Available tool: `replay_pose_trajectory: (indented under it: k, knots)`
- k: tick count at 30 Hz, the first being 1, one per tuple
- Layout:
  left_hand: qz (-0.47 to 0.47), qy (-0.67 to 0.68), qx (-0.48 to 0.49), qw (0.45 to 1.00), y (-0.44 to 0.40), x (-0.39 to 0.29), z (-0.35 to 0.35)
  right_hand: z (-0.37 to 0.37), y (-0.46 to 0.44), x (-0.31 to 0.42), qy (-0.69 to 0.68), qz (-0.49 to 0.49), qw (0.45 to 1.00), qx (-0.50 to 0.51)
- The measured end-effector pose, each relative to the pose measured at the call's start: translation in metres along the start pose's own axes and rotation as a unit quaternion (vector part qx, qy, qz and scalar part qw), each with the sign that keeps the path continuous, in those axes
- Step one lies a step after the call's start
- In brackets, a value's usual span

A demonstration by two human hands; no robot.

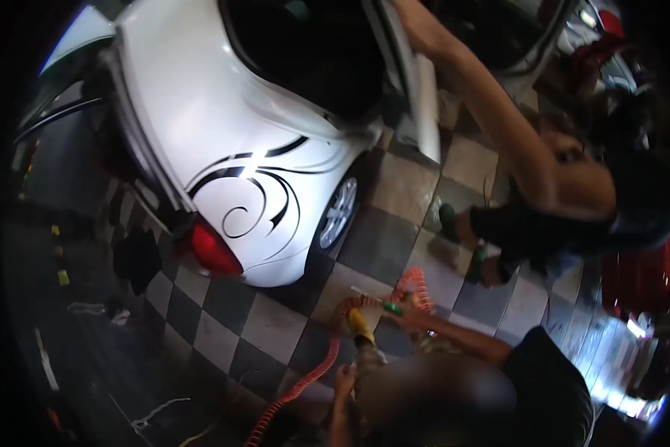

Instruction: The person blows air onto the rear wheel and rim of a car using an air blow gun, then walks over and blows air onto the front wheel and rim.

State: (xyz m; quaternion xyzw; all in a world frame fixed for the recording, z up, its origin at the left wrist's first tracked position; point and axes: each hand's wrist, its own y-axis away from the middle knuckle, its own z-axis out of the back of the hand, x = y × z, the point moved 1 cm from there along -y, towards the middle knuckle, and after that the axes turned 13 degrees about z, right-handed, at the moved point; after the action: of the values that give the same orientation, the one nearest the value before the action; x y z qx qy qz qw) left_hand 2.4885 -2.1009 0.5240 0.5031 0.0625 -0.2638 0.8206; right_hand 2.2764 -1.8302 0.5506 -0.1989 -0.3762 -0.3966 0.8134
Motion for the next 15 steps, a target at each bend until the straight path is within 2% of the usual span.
replay_pose_trajectory:
  k: [2, 3, 5, 6, 8, 10, 12, 13, 14, 15]
  knots:
    - [0.019, -0.042, 0.025, 0.999, -0.056, 0.032, -0.008, 0.007, -0.025, -0.022, -0.12, -0.154, 0.981, 0.019]
    - [0.02, -0.057, 0.029, 0.998, -0.061, 0.028, 0.0, -0.019, -0.033, -0.056, -0.049, -0.226, 0.972, -0.045]
    - [-0.083, -0.072, 0.019, 0.994, -0.065, -0.007, 0.015, -0.024, -0.063, -0.101, -0.051, -0.315, 0.941, -0.113]
    - [-0.086, -0.081, 0.022, 0.993, -0.08, -0.007, 0.013, -0.003, -0.088, -0.111, -0.126, -0.332, 0.927, -0.12]
    - [0.006, -0.143, 0.009, 0.99, -0.105, 0.001, 0.004, -0.022, -0.121, -0.178, -0.109, -0.286, 0.937, -0.17]
    - [0.094, -0.187, 0.005, 0.978, -0.117, 0.008, -0.018, -0.011, -0.16, -0.197, -0.085, -0.348, 0.903, -0.235]
    - [0.088, -0.187, 0.002, 0.978, -0.12, 0.018, -0.044, -0.008, -0.196, -0.224, -0.254, -0.43, 0.861, -0.093]
    - [0.188, -0.224, 0.02, 0.956, -0.122, 0.024, -0.062, -0.017, -0.205, -0.24, -0.287, -0.357, 0.889, 0.005]
    - [0.199, -0.229, 0.025, 0.953, -0.125, 0.024, -0.074, -0.023, -0.213, -0.255, -0.317, -0.278, 0.901, 0.097]
    - [0.241, -0.265, 0.014, 0.933, -0.129, 0.017, -0.086, -0.024, -0.227, -0.271, -0.243, -0.255, 0.936, 0.026]
